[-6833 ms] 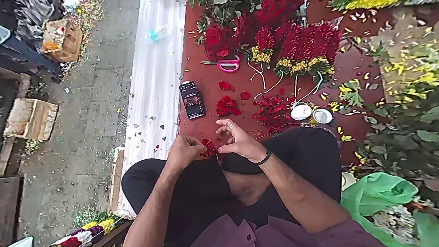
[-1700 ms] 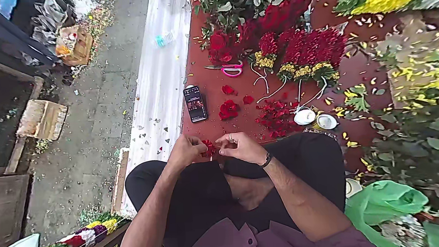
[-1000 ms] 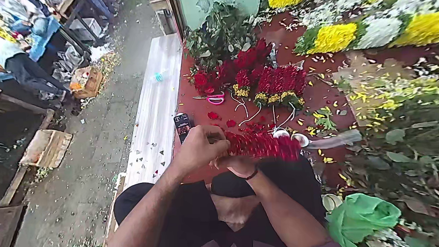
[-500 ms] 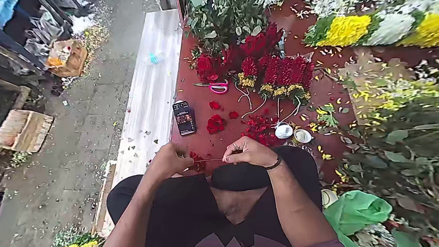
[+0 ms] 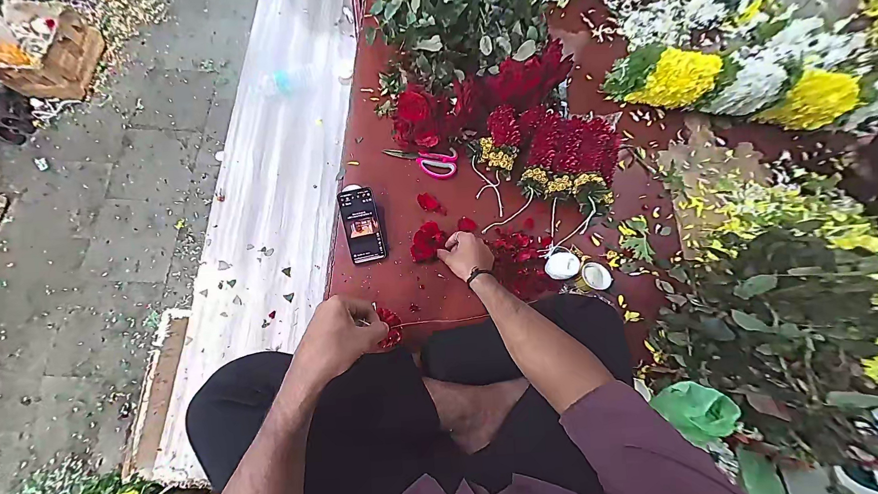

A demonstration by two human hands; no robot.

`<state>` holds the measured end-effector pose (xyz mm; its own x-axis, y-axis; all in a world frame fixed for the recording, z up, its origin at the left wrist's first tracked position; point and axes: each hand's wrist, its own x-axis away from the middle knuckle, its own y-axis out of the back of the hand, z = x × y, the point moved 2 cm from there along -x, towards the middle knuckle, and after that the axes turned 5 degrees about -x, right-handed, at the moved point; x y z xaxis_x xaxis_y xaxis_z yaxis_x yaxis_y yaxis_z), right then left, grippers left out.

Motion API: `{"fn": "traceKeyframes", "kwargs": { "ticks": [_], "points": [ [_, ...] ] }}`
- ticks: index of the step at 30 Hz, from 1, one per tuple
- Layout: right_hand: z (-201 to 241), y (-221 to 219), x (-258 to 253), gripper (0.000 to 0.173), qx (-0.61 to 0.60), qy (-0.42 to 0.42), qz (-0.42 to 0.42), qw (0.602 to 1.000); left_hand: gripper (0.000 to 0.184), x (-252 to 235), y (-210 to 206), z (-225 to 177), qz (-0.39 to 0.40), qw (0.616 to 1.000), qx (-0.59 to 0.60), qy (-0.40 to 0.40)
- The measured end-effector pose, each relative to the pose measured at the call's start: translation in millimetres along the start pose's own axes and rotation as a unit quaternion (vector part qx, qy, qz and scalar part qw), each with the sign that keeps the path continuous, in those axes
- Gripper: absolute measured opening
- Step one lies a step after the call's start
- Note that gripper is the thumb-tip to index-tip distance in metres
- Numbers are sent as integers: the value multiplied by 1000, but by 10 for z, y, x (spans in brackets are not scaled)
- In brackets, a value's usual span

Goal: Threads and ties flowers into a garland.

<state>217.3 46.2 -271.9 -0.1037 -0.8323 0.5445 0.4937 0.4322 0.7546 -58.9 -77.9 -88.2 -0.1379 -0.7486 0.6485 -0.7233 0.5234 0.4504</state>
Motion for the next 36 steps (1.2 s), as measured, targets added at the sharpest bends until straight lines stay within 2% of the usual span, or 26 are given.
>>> {"fn": "traceKeyframes", "kwargs": {
  "ticks": [2, 5, 9, 12, 14, 16, 20, 22, 26, 36],
  "points": [
    [12, -43, -27, 26, -30, 1, -9, 1000, 16, -2, 13, -4, -9, 1000, -4, 1],
    [-29, 28, 18, 25, -160, -20, 2, 987, 15, -8, 12, -3, -16, 1000, -7, -1],
    [-63, 180, 187, 53, -377, -61, 82, 921, 15, -11, -10, -22, -16, 1000, -11, -5],
    [-42, 299, 318, 44, -449, -65, 143, 880, 16, -16, -21, -14, -15, 1000, -12, -1],
    [-21, 338, 427, 29, -468, -63, 159, 867, 17, -13, -19, 10, -17, 1000, -13, 11],
    [-23, 347, 525, 24, -463, -45, 141, 874, 16, -12, -17, 24, -20, 1000, -13, 15],
    [-46, 368, 592, 31, -430, 15, 85, 899, 15, -20, -27, 14, -20, 1000, -14, 9],
    [-24, 402, 605, 30, -445, 22, 89, 891, 15, -30, -36, 22, -19, 1000, -15, 4],
    [29, 487, 770, 21, -516, 33, 104, 849, 16, -34, -27, 45, -26, 1000, -15, 0],
    [62, 569, 1108, 17, -509, 99, 96, 850, 17, -28, -45, 33, -22, 1000, -13, 4]
  ]
}}
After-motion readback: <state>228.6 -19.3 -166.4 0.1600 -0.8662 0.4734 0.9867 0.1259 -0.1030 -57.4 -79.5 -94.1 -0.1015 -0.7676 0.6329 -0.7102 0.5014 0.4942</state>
